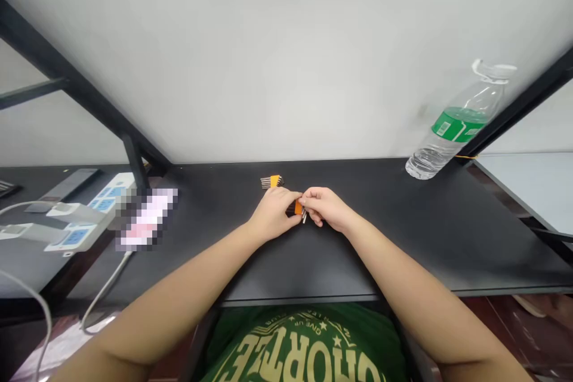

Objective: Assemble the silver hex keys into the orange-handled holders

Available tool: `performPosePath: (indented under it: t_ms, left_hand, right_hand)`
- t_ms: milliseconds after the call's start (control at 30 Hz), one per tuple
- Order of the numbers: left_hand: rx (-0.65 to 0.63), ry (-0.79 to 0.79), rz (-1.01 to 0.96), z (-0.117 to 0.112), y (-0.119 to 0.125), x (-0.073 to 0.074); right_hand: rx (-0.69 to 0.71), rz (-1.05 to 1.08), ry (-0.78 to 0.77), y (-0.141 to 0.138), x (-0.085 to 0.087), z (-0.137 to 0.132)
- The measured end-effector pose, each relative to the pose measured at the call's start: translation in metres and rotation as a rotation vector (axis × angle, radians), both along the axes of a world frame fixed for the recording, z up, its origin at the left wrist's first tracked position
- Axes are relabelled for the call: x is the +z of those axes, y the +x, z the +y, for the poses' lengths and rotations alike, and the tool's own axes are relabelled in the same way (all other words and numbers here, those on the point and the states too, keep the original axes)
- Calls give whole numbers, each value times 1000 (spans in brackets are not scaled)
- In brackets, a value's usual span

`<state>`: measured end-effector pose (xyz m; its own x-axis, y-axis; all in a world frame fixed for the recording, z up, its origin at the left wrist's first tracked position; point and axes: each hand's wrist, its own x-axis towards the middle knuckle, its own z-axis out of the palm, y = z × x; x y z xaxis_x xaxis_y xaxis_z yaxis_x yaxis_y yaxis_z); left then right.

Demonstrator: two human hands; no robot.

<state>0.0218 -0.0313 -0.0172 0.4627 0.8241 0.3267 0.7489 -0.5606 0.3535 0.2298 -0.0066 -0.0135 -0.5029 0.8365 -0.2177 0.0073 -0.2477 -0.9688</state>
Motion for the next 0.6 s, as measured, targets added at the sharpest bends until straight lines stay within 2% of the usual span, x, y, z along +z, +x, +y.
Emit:
performPosePath:
  t_ms: [167,300,400,467,500,600]
  left_hand:
    - [3,-86,12,-4,1,2]
    - [-23,-145,15,-2,4,3]
    - [-29,-94,-61,4,-2,7]
    - [46,-19,-86,11,-15,10]
    - [127,13,-84,15,-24,12]
    - [236,-54,-31,30,-52,12]
  right_hand:
    - [-37,-263,195,-10,-6,1]
    - [-42,-293,188,-12,-12,2]
    - [-100,-294,216,-4,-13,9]
    - [-143,-373,293,5,-13,20]
    - [-154,-436,338,10,-12,26]
    - [-156,-621,449,24,-11,46]
